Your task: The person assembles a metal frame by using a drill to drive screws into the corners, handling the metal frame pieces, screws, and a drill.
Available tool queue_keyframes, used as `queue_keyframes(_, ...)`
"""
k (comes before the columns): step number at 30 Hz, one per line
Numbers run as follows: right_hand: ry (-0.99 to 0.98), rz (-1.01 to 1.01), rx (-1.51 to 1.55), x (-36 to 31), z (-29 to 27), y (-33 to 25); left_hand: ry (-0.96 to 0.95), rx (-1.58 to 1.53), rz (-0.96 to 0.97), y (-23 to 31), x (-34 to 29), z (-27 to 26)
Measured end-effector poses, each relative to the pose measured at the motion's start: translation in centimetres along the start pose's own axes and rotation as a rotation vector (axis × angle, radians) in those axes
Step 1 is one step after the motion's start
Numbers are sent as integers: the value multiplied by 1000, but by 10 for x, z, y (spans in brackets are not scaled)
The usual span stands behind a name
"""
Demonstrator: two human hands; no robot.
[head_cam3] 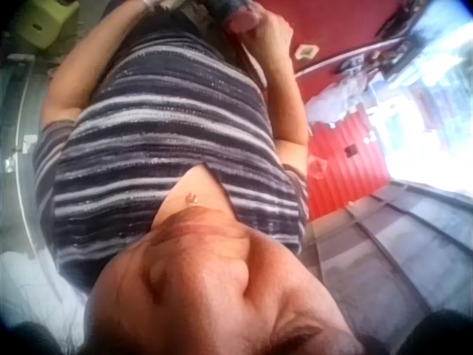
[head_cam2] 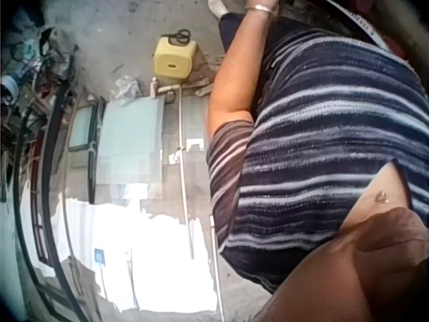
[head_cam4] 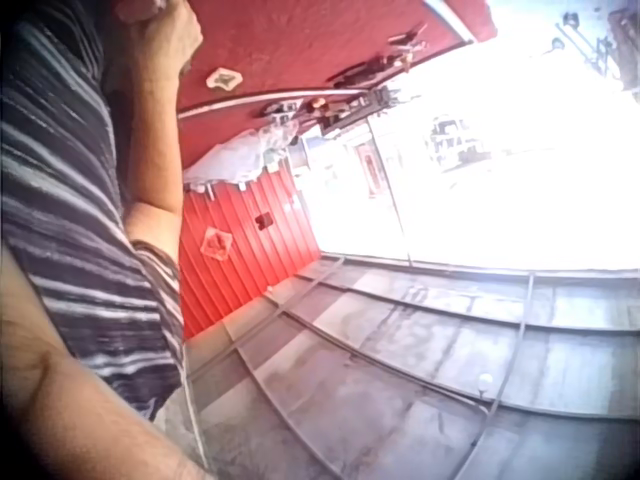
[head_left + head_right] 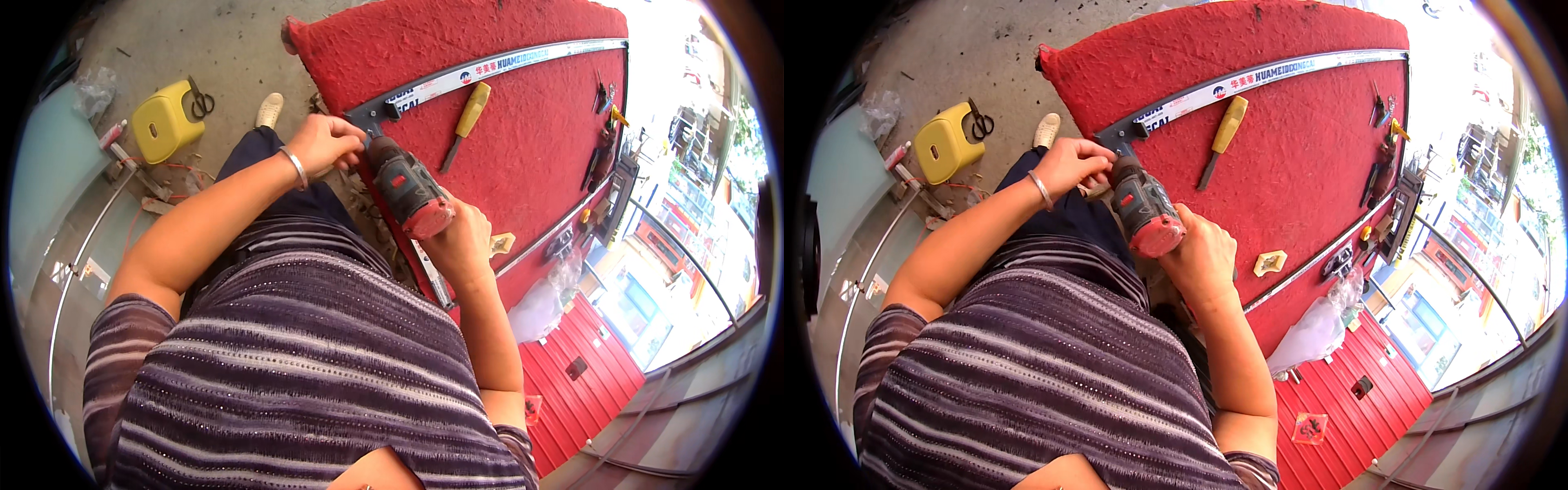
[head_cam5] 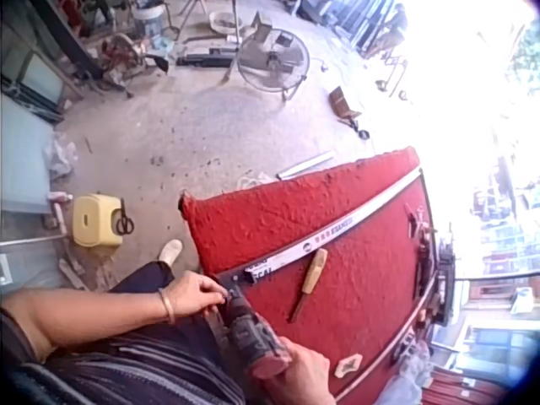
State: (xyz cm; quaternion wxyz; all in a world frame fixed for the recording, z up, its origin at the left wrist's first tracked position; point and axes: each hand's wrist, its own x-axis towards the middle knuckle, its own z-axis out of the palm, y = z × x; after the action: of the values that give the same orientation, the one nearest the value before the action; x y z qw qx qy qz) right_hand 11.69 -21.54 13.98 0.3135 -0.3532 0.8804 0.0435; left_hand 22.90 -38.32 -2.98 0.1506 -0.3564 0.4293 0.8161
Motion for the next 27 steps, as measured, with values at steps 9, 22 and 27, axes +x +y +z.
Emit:
queue_keyframes(9, -125, -29, -90, 18, -26, -6, 280, 1318, 990, 22, 26, -24)
queue_keyframes(22, -291, -114, -278, 47, -50, -11, 155, 1194, 915, 21, 31, -25)
queue_keyframes(27, -291, -119, -261, 52, -53, -11, 152, 1171, 909, 23, 30, -25)
